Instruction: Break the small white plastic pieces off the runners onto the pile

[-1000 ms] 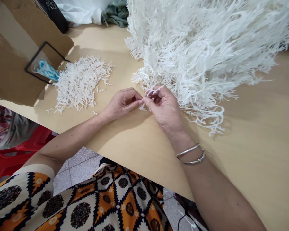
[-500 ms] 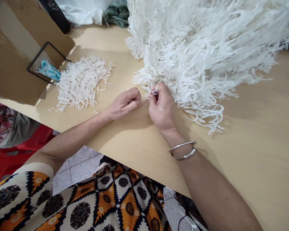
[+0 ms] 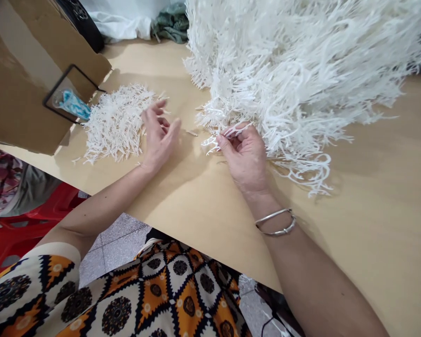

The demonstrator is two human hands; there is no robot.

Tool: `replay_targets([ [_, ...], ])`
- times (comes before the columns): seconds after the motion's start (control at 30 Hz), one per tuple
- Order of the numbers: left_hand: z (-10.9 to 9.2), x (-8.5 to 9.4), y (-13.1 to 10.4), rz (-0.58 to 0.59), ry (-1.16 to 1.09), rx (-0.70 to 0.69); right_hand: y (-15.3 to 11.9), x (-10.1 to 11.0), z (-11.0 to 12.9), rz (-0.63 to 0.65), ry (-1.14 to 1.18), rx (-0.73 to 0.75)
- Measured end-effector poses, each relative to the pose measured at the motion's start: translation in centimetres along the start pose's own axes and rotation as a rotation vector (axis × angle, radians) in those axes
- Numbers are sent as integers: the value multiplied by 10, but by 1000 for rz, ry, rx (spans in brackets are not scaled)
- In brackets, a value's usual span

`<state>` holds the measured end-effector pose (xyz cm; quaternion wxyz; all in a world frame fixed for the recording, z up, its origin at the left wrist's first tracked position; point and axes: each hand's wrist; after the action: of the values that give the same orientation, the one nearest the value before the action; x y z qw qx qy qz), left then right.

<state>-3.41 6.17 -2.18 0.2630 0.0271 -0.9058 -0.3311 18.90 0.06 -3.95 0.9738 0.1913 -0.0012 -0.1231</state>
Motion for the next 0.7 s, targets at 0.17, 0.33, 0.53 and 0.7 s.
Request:
replay_targets([
  [0.17, -39, -5, -6, 409, -213, -150, -2, -1, 9, 33, 3, -29],
  [0.33, -45, -8, -7, 514, -375, -91, -4, -1, 13, 58, 9, -81],
  [0.53, -44, -4, -6, 557, -508, 65, -6, 1, 23, 193, -19, -195],
  [0.7, -45, -3, -3, 696, -650, 13, -6, 5, 19, 220, -140, -133],
])
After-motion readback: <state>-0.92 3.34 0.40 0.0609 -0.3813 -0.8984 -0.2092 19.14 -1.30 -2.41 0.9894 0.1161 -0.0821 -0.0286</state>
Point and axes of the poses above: each hand's wrist, its own y-axis towards the middle knuckle, its own x-axis out of the back of the hand, z = x × y, and after that the axes turned 5 degrees about -x, right-handed
